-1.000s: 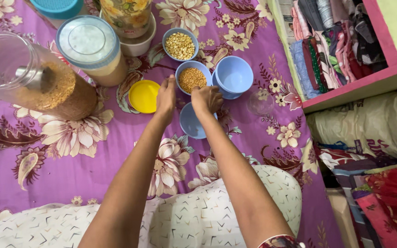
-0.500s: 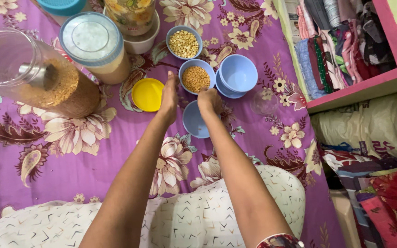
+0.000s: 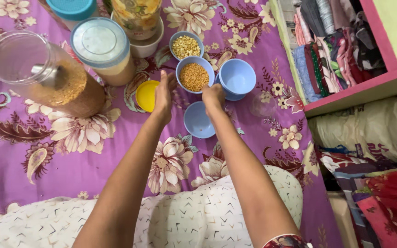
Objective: The person opens a plastic container, pours grains from a small bowl into the container, and then closes the lid. They repeat this process with another container and different grains.
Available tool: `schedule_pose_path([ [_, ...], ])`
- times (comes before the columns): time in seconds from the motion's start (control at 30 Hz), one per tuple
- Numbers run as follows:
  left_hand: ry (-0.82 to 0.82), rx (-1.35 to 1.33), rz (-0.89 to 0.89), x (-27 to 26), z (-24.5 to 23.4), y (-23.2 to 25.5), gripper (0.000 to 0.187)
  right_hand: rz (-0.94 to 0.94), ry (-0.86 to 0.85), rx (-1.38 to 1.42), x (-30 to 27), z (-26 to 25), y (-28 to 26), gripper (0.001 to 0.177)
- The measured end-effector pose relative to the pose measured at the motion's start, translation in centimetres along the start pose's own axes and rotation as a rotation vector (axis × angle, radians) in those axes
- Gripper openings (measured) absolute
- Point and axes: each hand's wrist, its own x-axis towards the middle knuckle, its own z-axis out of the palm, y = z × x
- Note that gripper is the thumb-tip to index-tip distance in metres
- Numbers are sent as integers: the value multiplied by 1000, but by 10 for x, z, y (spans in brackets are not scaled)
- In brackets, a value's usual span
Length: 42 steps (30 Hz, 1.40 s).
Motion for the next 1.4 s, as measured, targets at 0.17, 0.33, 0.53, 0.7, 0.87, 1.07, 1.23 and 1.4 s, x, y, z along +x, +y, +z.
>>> schedule_pose_path([
  [0.17, 90, 99, 95, -1, -8, 15, 76, -186, 8, 25, -4, -9, -16, 34],
  [0.33, 109, 7, 71, 3, -15, 34, 74, -321, 5, 47, -12, -19, -43, 30],
  [0.53, 94, -63, 6, -18, -21, 63, 73, -395, -58, 3, -34, -31, -70, 35],
  [0.7, 124, -13, 64, -29, -21, 77, 58, -482, -46, 15, -50, -39, -88, 31],
  [0.87, 129, -64, 132, -26, -32, 88, 43, -495, -69, 70, -61, -46, -105, 29],
  [1.07, 135, -51, 147, -43, -43, 124, 39, -577, -85, 240, -79, -41, -134, 30],
  [1.23, 105, -174, 128, -60, -63, 178, 38, -566, -292, 622, -99, -30, -180, 34],
  [1.4, 101, -65, 247, -66, -94, 217, 42, -355, -606, 860, -126, -25, -217, 39],
])
